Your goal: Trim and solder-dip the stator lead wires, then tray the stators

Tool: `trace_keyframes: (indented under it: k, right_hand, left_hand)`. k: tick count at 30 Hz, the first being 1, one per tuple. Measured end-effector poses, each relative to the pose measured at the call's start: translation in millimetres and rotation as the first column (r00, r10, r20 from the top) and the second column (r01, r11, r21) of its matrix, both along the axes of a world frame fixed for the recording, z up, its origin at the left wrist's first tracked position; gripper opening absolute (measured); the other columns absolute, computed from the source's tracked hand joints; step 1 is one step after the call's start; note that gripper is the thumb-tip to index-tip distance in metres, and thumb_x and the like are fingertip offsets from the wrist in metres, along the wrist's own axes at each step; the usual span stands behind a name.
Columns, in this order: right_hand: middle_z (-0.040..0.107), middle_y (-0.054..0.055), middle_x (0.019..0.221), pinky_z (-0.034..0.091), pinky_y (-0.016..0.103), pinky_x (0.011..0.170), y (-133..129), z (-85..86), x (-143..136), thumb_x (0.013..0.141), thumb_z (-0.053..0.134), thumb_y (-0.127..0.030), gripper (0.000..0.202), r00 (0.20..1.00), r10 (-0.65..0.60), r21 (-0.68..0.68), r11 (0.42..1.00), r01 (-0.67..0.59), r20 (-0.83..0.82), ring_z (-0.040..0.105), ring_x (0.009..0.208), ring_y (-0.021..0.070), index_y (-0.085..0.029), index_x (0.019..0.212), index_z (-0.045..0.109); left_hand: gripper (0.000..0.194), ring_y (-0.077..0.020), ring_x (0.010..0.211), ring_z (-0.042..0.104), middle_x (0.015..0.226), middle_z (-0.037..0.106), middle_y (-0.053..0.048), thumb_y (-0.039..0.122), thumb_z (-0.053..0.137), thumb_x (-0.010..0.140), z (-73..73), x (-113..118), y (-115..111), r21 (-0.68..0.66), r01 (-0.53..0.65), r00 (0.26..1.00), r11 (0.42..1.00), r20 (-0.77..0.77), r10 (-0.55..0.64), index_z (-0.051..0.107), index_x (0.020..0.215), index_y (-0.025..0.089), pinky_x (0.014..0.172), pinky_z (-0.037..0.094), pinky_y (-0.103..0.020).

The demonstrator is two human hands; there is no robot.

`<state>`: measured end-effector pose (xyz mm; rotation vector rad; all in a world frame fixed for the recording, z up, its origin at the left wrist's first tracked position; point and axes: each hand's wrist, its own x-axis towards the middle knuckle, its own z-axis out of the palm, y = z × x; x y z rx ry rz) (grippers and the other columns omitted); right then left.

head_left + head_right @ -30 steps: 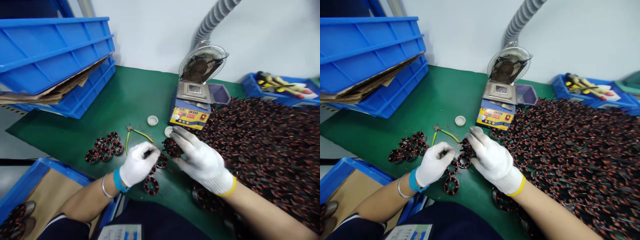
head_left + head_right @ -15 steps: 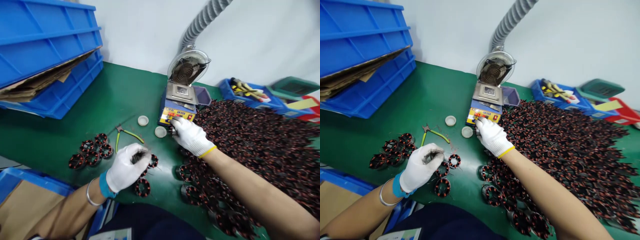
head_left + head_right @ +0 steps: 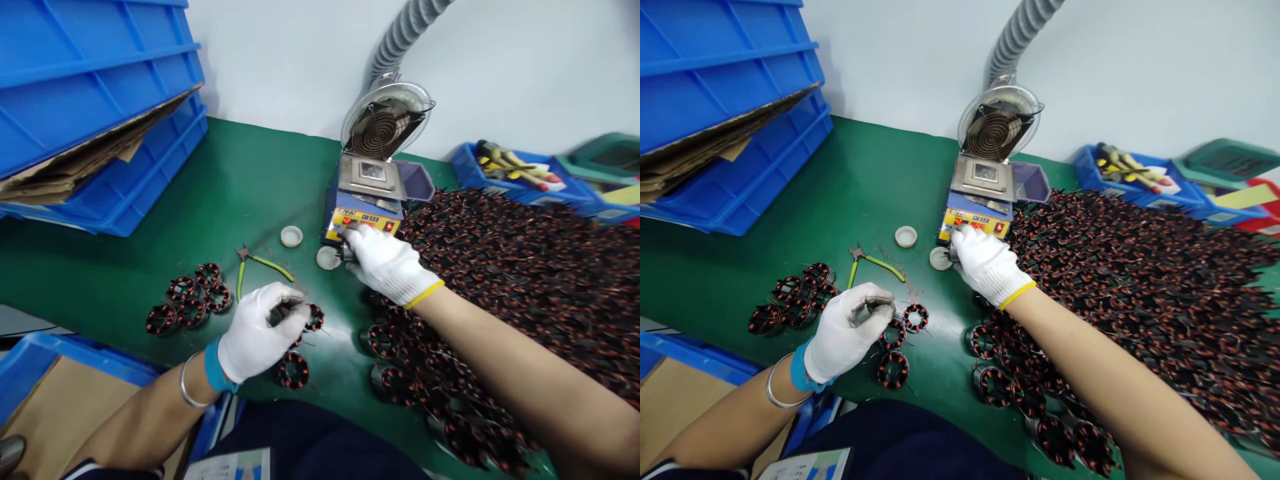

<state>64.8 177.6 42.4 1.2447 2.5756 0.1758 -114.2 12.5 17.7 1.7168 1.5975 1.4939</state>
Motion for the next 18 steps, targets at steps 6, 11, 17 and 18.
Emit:
trace_keyframes:
  k: [6, 11, 17, 18]
  right_hand:
    - [0.06, 0.02, 0.117, 0.048, 0.035, 0.067, -17, 17.9, -7, 0.103, 0.028, -0.026, 0.041, 0.994, -0.103, 0.121, 0.988, 0.097, 0.043, 0.064, 0.089, 0.0292, -0.015, 0.129, 0.058]
    - [0.061, 0.022, 0.106, 0.046, 0.034, 0.066, -22, 6.9, -29, 0.104, 0.022, -0.029, 0.047, 0.99, -0.144, 0.088, 0.986, 0.143, 0.009, 0.064, 0.09, 0.0315, -0.011, 0.12, 0.062]
    - [0.062, 0.021, 0.102, 0.046, 0.033, 0.066, -23, -0.3, -35, 0.104, 0.023, -0.026, 0.046, 0.994, -0.104, 0.04, 0.994, 0.103, 0.017, 0.064, 0.09, 0.0297, -0.01, 0.116, 0.064]
    - [0.062, 0.021, 0.103, 0.047, 0.034, 0.066, -23, 2.7, -33, 0.104, 0.023, -0.026, 0.046, 0.995, -0.097, 0.061, 0.993, 0.096, 0.014, 0.064, 0.089, 0.0297, -0.01, 0.117, 0.064]
  left_hand:
    - [0.006, -0.0142, 0.067, 0.069, 0.076, 0.073, 0.0, 0.018, 0.062, 0.087, 4.6, -2, -1, -0.02, 0.001, 1.0, 1.0, -0.022, -0.001, 0.066, 0.082, 0.02, 0.065, 0.056, -0.024]
    - [0.006, -0.0134, 0.066, 0.068, 0.075, 0.072, 0.0, 0.017, 0.062, 0.087, 5.0, -3, -1, 0.023, -0.001, 0.999, 1.0, -0.032, 0.001, 0.066, 0.083, 0.02, 0.065, 0.056, -0.023]
    - [0.008, -0.0132, 0.067, 0.068, 0.076, 0.072, 0.0, 0.015, 0.061, 0.087, 6.0, -5, -2, 0.035, 0.004, 0.999, 0.999, -0.048, -0.002, 0.066, 0.085, 0.019, 0.064, 0.055, -0.022]
    - [0.008, -0.013, 0.066, 0.068, 0.075, 0.072, 0.0, 0.015, 0.061, 0.088, 6.7, -5, -2, 0.037, 0.005, 0.999, 0.999, -0.047, -0.003, 0.066, 0.085, 0.02, 0.063, 0.054, -0.022]
